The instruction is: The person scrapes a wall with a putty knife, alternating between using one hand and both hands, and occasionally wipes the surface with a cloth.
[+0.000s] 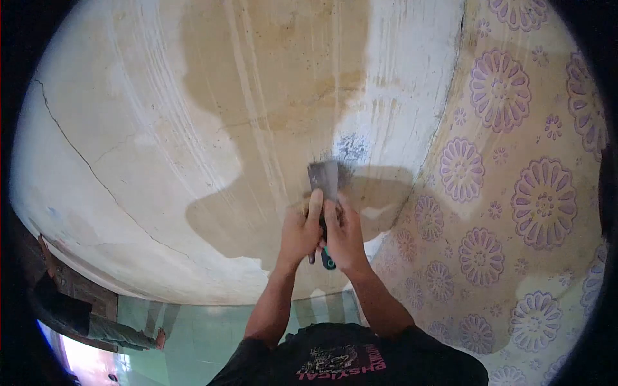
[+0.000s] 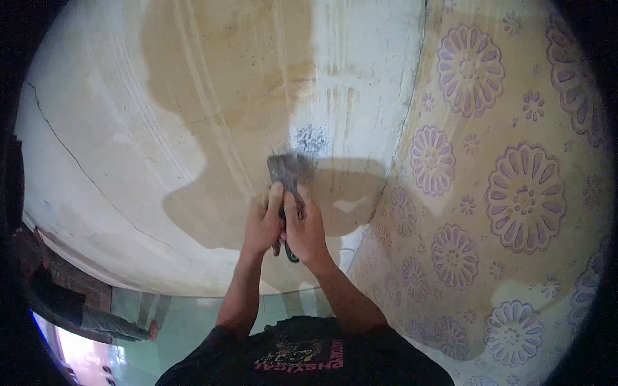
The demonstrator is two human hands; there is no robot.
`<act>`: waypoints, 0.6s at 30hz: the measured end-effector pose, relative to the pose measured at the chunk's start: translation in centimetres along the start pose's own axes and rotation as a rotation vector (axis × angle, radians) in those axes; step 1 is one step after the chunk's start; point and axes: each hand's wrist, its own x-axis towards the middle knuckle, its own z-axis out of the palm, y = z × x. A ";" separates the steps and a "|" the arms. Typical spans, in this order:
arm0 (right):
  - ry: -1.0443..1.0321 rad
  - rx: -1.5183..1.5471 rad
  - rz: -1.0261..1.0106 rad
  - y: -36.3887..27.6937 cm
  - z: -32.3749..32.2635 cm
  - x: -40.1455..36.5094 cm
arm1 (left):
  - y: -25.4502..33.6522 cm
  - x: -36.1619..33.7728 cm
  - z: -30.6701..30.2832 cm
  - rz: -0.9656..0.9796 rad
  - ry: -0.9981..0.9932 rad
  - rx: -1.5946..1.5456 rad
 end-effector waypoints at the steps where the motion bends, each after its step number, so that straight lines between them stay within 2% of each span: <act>1: -0.022 0.038 -0.046 -0.6 0.1 0.2 | 0.6 0.2 -0.1 0.024 -0.002 -0.029; 5: -0.010 0.043 0.008 2.1 -0.4 -0.7 | -2.4 -0.6 0.1 0.005 0.002 0.016; 8: 0.071 -0.025 -0.019 2.0 -0.2 -0.4 | -0.8 -0.5 0.4 0.087 0.046 0.005; 10: -0.005 0.021 0.007 -0.9 0.1 0.1 | 0.7 0.1 0.0 0.056 0.018 -0.008; 12: 0.004 -0.026 -0.039 0.3 -0.1 -0.1 | 0.7 0.0 -0.3 0.039 -0.010 -0.023; 14: 0.010 -0.074 -0.105 3.7 -0.5 0.5 | -1.0 -0.4 -0.2 -0.003 -0.016 0.021; 16: 0.191 -0.302 -0.370 9.7 -1.3 -0.6 | -6.4 -1.1 0.5 0.032 0.006 0.081; 17: 0.191 -0.301 -0.376 10.5 -1.6 -1.4 | -8.5 -1.2 0.8 0.068 0.027 0.143; 18: 0.164 -0.281 -0.206 10.6 -1.8 -2.2 | -9.1 -1.4 1.1 0.073 0.026 0.144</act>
